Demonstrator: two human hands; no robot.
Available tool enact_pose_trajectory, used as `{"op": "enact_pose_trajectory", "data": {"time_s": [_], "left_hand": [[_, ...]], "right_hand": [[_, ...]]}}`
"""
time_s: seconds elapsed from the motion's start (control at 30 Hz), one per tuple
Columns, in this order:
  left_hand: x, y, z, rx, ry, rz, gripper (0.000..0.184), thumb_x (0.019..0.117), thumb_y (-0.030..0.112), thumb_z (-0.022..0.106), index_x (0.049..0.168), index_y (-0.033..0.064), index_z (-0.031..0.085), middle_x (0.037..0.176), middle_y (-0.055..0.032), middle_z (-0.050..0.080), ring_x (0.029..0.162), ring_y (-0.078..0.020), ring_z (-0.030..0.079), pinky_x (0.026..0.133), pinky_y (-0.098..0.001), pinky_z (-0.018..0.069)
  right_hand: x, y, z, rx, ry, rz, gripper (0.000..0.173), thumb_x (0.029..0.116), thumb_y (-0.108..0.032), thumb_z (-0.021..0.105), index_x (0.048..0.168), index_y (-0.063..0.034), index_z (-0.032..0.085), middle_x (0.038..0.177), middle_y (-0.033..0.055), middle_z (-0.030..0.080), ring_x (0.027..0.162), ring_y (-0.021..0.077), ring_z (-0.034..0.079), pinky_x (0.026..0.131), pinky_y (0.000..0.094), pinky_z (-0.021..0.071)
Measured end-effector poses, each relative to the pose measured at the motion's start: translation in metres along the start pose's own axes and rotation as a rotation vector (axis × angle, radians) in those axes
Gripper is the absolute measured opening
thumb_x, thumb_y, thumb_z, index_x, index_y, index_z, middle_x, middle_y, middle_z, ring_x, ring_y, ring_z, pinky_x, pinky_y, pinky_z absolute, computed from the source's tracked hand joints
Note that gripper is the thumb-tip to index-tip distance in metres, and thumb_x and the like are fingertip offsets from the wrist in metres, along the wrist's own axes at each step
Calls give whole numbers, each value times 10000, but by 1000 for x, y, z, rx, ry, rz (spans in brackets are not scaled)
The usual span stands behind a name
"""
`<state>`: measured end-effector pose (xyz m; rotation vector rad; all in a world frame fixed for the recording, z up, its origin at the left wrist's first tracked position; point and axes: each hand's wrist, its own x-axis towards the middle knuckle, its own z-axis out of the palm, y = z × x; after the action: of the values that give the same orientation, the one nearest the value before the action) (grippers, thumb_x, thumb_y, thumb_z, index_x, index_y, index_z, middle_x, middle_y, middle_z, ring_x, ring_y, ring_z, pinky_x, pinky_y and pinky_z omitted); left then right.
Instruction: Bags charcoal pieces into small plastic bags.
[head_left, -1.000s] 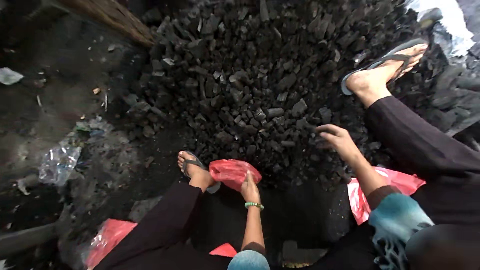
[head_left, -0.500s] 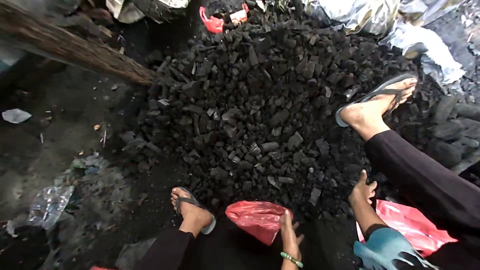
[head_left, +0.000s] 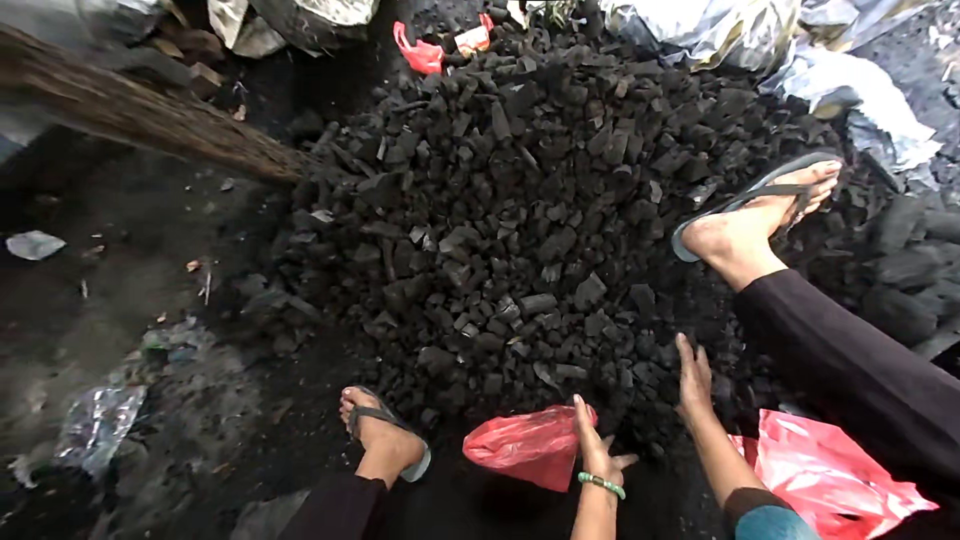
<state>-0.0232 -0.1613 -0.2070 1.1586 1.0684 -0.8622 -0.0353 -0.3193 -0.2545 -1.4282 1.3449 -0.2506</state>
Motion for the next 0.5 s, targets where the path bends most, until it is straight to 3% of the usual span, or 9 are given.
{"op": "enact_pose_trajectory", "data": {"time_s": [0.1, 0.2, 0.3, 0.37, 0.5], "left_hand": [[2, 1, 5, -57, 8, -12, 768, 1031, 685, 297, 1636, 234, 150, 1681, -203, 158, 1469, -510, 279, 981, -762, 395], [3, 6, 6, -125, 18, -11, 765, 1025, 685, 324, 1629, 237, 185, 1675, -205, 173, 1469, -513, 277, 988, -772, 386], [8, 14, 6, -140, 16, 26, 748, 1027, 672, 343, 1619, 227, 240, 1652, -186, 257, 1467, -455, 312, 1027, -759, 354], [13, 21, 8, -65, 35, 86, 748, 1032, 627, 408, 1598, 158, 272, 1582, -219, 367, 1400, -436, 402, 995, -718, 397], [15, 27, 11, 188, 109, 349, 755, 1039, 394, 589, 1575, -18, 253, 1535, -311, 387, 1415, -423, 401, 1117, -602, 375]], "right_hand": [[-11, -5, 5, -61, -169, -30, 756, 1041, -503, 504, 1591, -19, 317, 1620, 251, 331, 1509, 391, 309, 1207, 608, 247], [-24, -10, 21, -80, -301, -139, 684, 1019, -477, 543, 1530, -34, 436, 1509, 238, 493, 1414, 357, 461, 1161, 568, 356], [-39, -7, 38, -78, -382, -195, 654, 989, -463, 581, 1507, -77, 482, 1524, 195, 489, 1420, 322, 455, 1160, 554, 361], [-48, -2, 43, -76, -406, -220, 628, 970, -439, 602, 1485, -91, 514, 1542, 183, 459, 1435, 325, 423, 1169, 560, 338], [-58, 1, 48, 127, -452, -107, 642, 973, -396, 572, 1502, -48, 469, 1516, 160, 499, 1384, 228, 488, 1144, 439, 403]]}}
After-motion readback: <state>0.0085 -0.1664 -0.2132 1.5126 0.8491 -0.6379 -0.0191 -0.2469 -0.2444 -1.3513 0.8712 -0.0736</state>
